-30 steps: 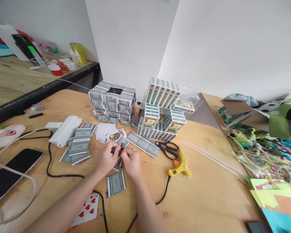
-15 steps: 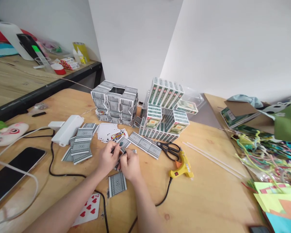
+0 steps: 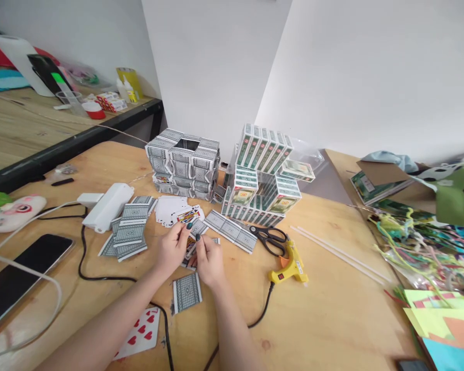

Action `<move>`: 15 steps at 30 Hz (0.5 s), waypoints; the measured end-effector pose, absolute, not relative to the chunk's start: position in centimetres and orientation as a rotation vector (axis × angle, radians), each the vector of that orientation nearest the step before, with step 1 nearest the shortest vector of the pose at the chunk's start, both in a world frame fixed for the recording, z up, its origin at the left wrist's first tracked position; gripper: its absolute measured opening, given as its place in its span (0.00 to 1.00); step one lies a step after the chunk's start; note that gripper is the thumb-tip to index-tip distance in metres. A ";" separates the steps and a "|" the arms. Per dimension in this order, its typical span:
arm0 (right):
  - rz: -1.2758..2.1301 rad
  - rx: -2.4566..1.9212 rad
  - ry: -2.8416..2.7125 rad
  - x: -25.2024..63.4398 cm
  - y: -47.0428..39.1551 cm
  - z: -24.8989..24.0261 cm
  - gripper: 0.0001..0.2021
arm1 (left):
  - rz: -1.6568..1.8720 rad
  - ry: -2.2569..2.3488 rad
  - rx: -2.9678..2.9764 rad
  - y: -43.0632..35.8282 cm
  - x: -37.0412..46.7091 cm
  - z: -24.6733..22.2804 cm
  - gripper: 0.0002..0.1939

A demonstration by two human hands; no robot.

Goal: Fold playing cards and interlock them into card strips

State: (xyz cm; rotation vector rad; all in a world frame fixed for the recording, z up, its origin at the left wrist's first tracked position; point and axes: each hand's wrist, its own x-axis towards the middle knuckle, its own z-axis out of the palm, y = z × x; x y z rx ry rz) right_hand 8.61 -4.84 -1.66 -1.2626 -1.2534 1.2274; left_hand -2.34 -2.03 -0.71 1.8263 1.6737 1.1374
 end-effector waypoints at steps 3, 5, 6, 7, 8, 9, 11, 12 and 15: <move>1.214 -1.251 -1.189 8.8 -4.5 -1.6 0.16 | 1.161 1.608 1.715 -1.9 -2.4 -0.7 0.15; 1.203 -1.221 -1.108 9.0 -4.2 -1.4 0.16 | 1.183 1.510 1.646 -1.8 -2.4 -1.0 0.15; 1.209 -1.195 -1.061 9.1 -4.1 -1.3 0.16 | 1.186 1.453 1.616 -1.7 -2.4 -1.1 0.14; 1.218 -1.165 -1.018 9.2 -4.0 -1.1 0.15 | 1.182 1.398 1.588 -1.6 -2.3 -1.4 0.13; 1.227 -1.133 -0.982 9.3 -3.9 -1.0 0.15 | 1.176 1.353 1.564 -1.5 -2.2 -1.6 0.13; 1.231 -1.104 -0.952 9.3 -3.8 -0.9 0.15 | 1.173 1.322 1.544 -1.4 -2.1 -1.9 0.14; 1.226 -1.066 -0.913 9.4 -3.8 -0.9 0.15 | 1.199 1.280 1.536 -1.3 -2.0 -2.3 0.17; 1.215 -1.064 -0.905 9.4 -3.8 -1.0 0.15 | 1.224 1.268 1.552 -1.2 -1.9 -2.3 0.18; 1.142 -1.125 -0.916 9.4 -3.8 -1.4 0.12 | 1.226 1.254 1.649 -1.1 -2.0 -2.2 0.19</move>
